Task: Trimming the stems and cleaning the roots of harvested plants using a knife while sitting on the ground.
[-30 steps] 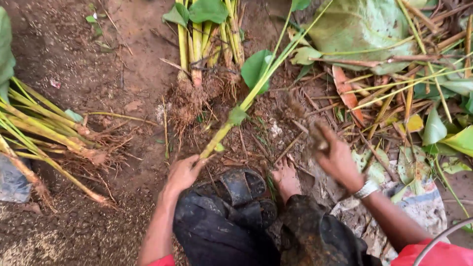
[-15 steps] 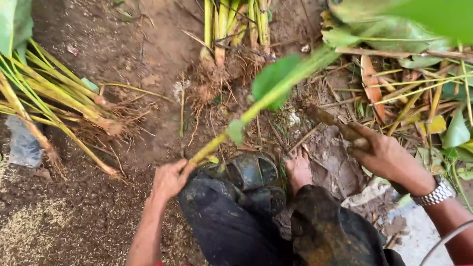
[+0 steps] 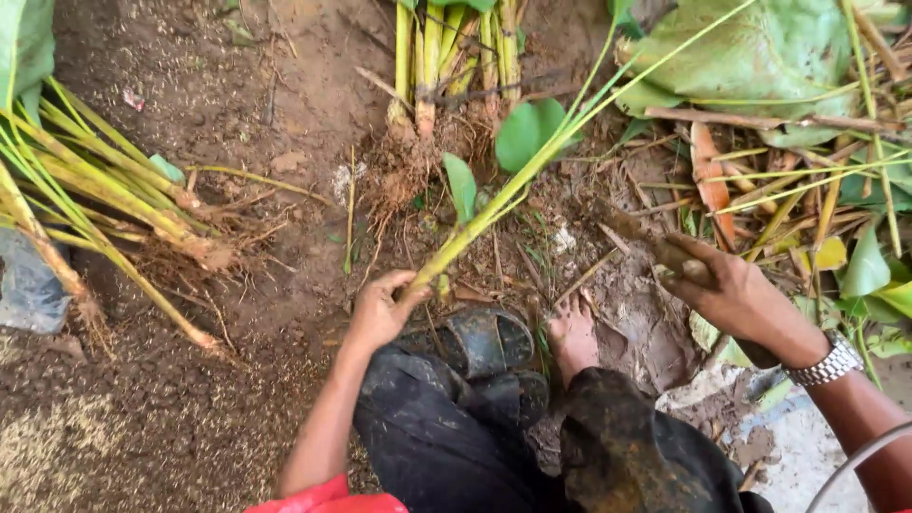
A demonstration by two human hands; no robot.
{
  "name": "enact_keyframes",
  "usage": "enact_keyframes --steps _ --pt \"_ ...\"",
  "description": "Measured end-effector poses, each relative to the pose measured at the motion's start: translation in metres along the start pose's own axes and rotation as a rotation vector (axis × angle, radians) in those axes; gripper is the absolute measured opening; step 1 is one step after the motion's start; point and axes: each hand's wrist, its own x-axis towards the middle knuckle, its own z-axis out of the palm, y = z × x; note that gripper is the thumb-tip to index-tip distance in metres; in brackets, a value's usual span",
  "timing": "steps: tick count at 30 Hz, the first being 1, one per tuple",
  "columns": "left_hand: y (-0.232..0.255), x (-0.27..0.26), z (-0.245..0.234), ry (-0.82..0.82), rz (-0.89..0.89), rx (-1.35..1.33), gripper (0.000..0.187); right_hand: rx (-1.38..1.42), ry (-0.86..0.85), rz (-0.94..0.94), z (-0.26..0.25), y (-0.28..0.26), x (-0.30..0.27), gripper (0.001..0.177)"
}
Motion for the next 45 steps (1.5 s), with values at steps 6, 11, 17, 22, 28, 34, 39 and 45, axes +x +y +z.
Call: enact_keyframes --steps 6,11,17,22,28,34,39,45 --pt "0.063 -0.014 0.011 0.025 0.920 -0.179 0.027 -0.053 0.067 0.001 0.008 0.039 -0.004 0.064" --pt "0.073 -0.019 -0.007 -0.363 0.648 0.005 0.040 0.034 0.053 0.026 0.025 0.083 0.007 0.014" --pt "0.049 -0.010 -0.025 -0.129 -0.079 0.247 0.022 -0.257 -0.029 -0.083 0.046 0.086 0.008 0.055" --pt "-0.027 0.023 -0.027 -0.059 -0.270 0.313 0.042 -0.123 -0.098 0.020 0.024 0.026 -0.014 0.054" --pt "-0.100 0.046 -0.008 0.086 -0.051 0.425 0.086 -0.015 -0.024 0.081 -0.021 -0.015 -0.005 0.049" --pt "-0.117 0.047 -0.003 0.185 -0.024 0.508 0.069 -0.066 0.001 0.104 -0.029 -0.039 0.010 0.040" --pt "-0.068 0.020 -0.020 0.219 0.111 0.443 0.011 -0.179 -0.043 -0.145 -0.015 -0.018 0.012 0.032" --pt "0.002 0.013 -0.038 -0.179 -0.092 0.310 0.015 -0.315 0.093 -0.072 -0.021 -0.025 -0.034 0.052"
